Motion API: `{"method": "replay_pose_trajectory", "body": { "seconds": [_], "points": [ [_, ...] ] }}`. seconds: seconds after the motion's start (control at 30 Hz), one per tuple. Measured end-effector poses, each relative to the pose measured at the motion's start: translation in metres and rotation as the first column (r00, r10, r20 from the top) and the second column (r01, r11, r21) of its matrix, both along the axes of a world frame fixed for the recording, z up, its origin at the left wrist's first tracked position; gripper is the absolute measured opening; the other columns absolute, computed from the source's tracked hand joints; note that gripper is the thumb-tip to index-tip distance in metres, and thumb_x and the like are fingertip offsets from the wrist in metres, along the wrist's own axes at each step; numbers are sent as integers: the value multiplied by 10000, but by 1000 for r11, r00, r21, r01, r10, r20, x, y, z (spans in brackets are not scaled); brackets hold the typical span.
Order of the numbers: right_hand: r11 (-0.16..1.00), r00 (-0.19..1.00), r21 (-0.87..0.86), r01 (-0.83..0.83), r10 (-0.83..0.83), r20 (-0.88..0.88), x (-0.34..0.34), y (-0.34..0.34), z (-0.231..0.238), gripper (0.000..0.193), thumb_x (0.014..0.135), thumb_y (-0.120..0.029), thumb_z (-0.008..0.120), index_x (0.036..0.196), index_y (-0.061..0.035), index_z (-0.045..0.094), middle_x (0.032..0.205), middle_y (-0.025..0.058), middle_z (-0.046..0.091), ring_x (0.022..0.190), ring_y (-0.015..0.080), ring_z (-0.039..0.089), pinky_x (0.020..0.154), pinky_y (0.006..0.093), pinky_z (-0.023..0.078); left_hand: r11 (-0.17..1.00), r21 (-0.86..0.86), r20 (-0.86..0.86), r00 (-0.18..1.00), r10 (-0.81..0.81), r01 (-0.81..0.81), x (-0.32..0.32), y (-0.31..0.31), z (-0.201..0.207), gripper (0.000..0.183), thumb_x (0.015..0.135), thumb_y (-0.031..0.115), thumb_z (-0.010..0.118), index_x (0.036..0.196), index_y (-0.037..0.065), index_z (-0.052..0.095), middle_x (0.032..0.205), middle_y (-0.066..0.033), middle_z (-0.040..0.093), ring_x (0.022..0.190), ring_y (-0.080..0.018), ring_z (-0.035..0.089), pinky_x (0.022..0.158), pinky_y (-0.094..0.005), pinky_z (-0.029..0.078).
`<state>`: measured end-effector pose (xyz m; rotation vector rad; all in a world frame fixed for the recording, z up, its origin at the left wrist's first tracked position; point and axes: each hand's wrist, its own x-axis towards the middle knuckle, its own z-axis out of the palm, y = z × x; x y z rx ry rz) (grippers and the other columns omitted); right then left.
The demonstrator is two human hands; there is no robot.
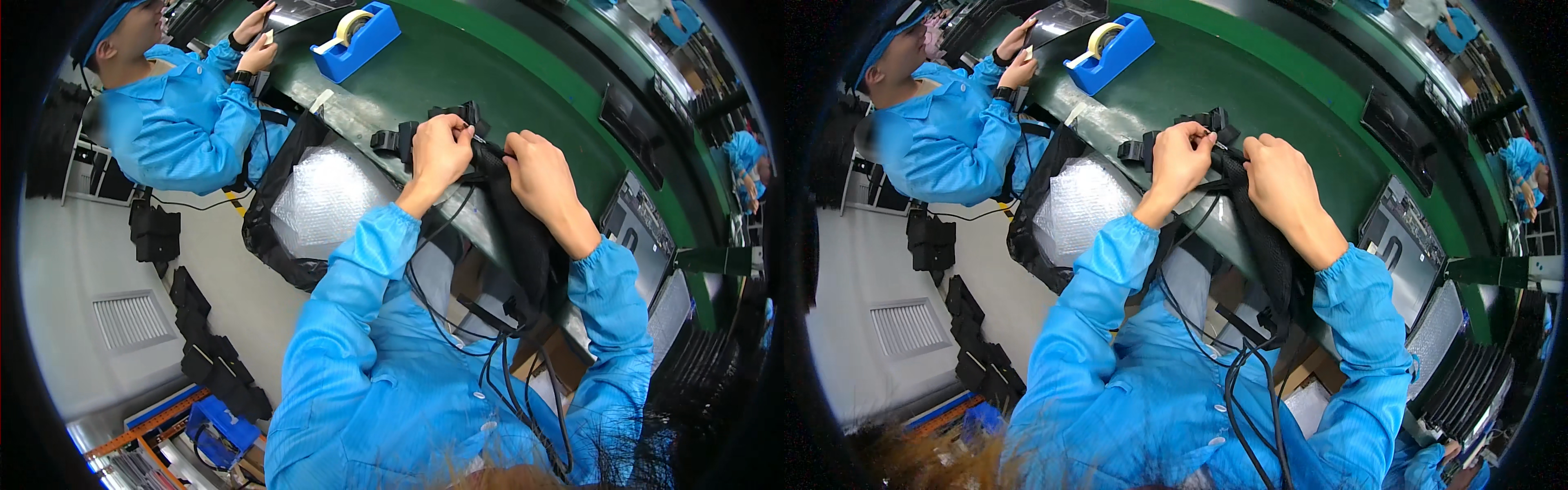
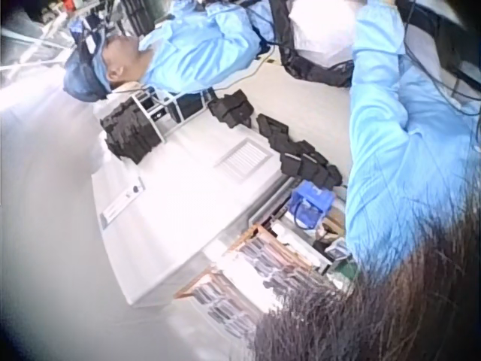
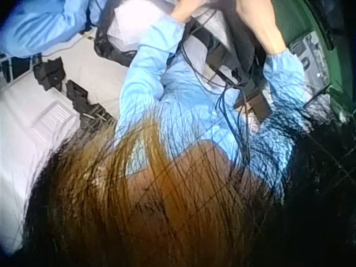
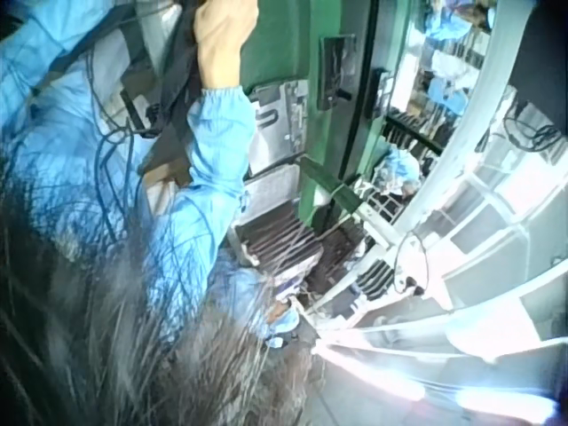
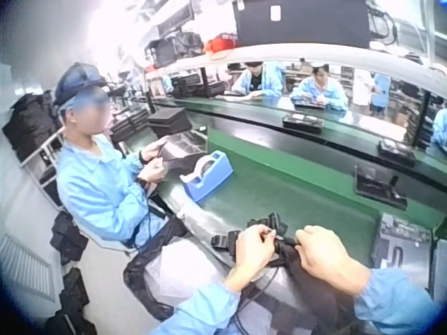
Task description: Assembling a component and securing it with a buckled strap.
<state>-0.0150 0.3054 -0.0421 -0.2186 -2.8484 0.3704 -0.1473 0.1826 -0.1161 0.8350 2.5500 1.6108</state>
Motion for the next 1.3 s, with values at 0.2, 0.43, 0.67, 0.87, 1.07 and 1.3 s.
{"method": "replay_pose_trajectory", "body": {
  "seconds": [0.2, 0.43, 0.67, 0.87, 1.07, 1.3],
  "points": [
    [1000, 991, -25, 2, 1, 132, -8, 1, 6, 140, 848, -120, 720, 897, -4, 658, 925, 188, 655, 907, 397, 663, 800, 490, 534, 999, 38, -201, 980, 7, 1, 5, -8, -3, 139, 873, 150, 728, 863, 12, 736, 833, -140, 694, 811, -313, 669, 738, -435, 529],
    [960, 963, -281, 12, 65, 261, -67, 11, 20, 294, 841, -217, 764, 976, 36, 703, 883, 228, 689, 883, 397, 685, 787, 454, 531, 962, 186, 38, 977, -211, 201, -3, -10, 25, 212, 877, 185, 770, 935, -19, 772, 691, -101, 696, 601, -130, 602, 576, -309, 463],
    [954, 992, -295, -49, 82, 101, -54, 25, 13, 182, 849, -155, 753, 938, 0, 722, 819, 203, 702, 768, 347, 693, 715, 411, 524, 955, 59, -175, 945, -277, 291, -16, -22, 14, 235, 888, 75, 698, 1112, 8, 720, 1058, -135, 733, 993, -267, 684, 874, -391, 530],
    [959, 989, -285, -3, 45, 140, -40, 17, 28, 146, 863, -96, 723, 947, 23, 716, 846, 201, 713, 791, 334, 704, 736, 378, 534, 828, -413, -440, 714, -546, 379, -25, 2, 8, 210, 818, 106, 698, 1013, 71, 769, 1008, -61, 737, 1058, -268, 652, 893, -421, 483],
    [978, 1000, -209, -18, 19, 4, 1, 16, 42, 120, 831, -53, 729, 931, 12, 718, 854, 185, 710, 804, 333, 700, 725, 378, 527, 899, -337, -585, 686, -433, 280, -27, 2, -5, 175, 786, 79, 686, 914, 103, 802, 928, -16, 749, 982, -225, 651, 847, -388, 472],
    [949, 991, -314, 27, -68, -120, 62, 15, 31, 108, 829, 14, 743, 934, 17, 717, 835, 141, 688, 774, 250, 710, 675, 325, 532, 946, -139, -570, 757, -319, 295, -14, -3, -6, 192, 779, 32, 691, 936, 72, 794, 970, -35, 762, 1007, -242, 650, 888, -390, 477]
  ]
}}
